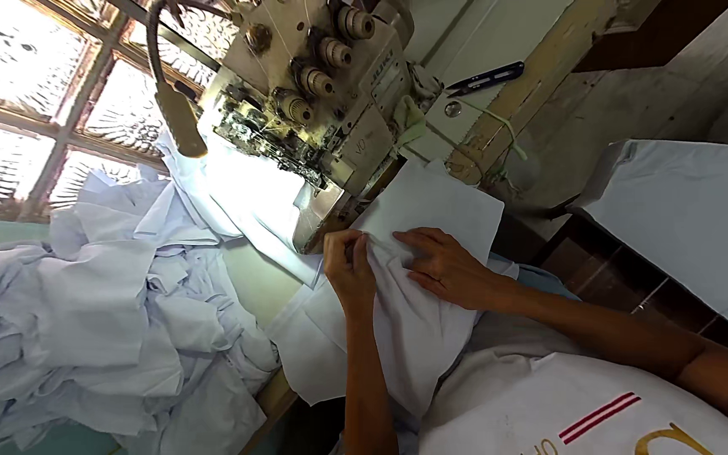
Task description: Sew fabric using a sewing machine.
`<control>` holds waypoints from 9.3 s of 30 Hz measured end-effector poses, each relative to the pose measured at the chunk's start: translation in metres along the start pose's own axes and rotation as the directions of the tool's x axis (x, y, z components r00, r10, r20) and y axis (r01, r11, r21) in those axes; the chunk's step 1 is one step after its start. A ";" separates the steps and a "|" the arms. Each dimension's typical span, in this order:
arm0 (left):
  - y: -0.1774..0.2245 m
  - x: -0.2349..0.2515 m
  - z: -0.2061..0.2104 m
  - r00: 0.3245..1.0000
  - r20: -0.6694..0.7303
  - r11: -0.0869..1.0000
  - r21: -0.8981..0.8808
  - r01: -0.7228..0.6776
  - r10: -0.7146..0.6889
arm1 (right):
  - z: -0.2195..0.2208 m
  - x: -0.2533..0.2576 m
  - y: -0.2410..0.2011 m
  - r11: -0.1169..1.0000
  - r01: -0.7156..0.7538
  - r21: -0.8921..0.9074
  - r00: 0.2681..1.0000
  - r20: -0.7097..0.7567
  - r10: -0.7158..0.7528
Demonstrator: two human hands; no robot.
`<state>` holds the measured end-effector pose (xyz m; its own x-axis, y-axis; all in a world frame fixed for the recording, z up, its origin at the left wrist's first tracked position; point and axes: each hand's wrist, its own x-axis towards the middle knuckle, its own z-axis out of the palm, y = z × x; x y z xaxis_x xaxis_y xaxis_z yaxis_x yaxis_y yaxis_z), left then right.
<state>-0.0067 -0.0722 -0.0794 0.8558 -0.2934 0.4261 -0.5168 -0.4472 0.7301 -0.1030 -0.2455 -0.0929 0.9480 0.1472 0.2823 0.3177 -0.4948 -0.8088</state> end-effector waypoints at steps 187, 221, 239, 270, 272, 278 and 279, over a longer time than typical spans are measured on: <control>0.040 -0.004 -0.088 0.948 -0.235 0.831 -0.555 0.049 -0.214 | -0.021 0.004 -0.066 0.880 0.374 -0.293 0.849 -0.273 -0.452; 0.038 0.055 -0.005 0.989 -0.083 0.810 0.583 -0.053 0.124 | -0.038 0.022 -0.017 0.776 -0.473 0.417 0.867 0.065 0.494; -0.008 0.105 -0.050 0.987 0.149 0.826 0.548 -0.127 0.053 | -0.005 0.093 -0.016 0.994 0.060 -0.092 0.954 -0.287 -0.084; 0.027 0.016 -0.070 0.984 -0.174 0.926 0.360 0.110 -0.049 | -0.062 0.085 0.018 0.788 -0.302 -0.536 0.951 -0.222 0.214; 0.014 -0.015 -0.054 0.984 -0.129 0.975 0.173 0.141 -0.119 | -0.065 0.084 0.023 0.790 -0.291 -0.540 0.955 -0.210 0.208; -0.006 -0.039 -0.035 0.961 -0.205 0.976 0.077 0.205 -0.185 | -0.064 0.074 0.044 0.773 -0.208 -0.599 0.903 -0.421 -0.083; -0.005 -0.038 -0.034 0.960 -0.217 0.973 0.109 0.205 -0.178 | -0.063 0.070 0.039 0.783 -0.148 -0.604 0.887 -0.432 -0.166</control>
<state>-0.0360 -0.0298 -0.0813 0.9185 -0.0189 0.3950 -0.3300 -0.5869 0.7393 -0.0260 -0.3086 -0.0720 0.7789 -0.1573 0.6071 0.0964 -0.9265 -0.3637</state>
